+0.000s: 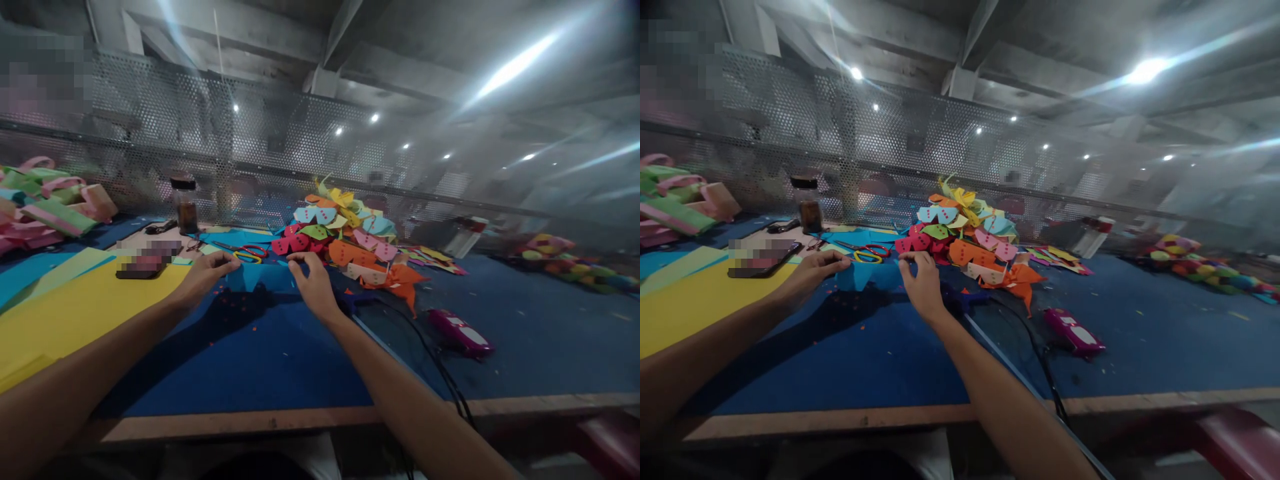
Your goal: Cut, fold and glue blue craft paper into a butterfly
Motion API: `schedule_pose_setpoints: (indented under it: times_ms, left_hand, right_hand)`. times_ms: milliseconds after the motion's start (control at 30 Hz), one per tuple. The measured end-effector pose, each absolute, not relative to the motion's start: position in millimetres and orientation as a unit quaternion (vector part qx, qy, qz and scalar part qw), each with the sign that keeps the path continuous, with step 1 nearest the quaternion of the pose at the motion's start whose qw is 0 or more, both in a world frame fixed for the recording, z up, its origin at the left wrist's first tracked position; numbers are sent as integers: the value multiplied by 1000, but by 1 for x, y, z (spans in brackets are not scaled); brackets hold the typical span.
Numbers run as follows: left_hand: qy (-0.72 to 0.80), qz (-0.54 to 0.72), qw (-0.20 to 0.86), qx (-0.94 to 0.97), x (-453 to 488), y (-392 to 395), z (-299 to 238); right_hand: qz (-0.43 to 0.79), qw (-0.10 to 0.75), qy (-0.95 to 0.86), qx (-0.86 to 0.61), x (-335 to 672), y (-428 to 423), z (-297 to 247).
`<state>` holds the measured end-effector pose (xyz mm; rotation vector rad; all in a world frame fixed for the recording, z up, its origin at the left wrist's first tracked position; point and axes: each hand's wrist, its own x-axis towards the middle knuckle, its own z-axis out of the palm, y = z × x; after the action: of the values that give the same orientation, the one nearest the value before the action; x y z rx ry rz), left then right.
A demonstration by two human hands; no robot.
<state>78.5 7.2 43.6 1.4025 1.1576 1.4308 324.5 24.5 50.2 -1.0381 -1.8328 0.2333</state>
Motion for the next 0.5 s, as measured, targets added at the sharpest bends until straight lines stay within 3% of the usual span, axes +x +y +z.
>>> schedule_pose_setpoints:
  times_ms: [233, 367, 500]
  left_hand:
    - [458, 582, 384, 551, 78, 9, 45]
    - [464, 585, 374, 550, 78, 8, 45]
    - [477, 577, 372, 548, 76, 7, 45]
  right_hand:
    - [37, 448, -771, -451, 377, 18, 108]
    - [-8, 355, -797, -489, 421, 5, 118]
    - [-40, 237, -812, -531, 456, -4, 94]
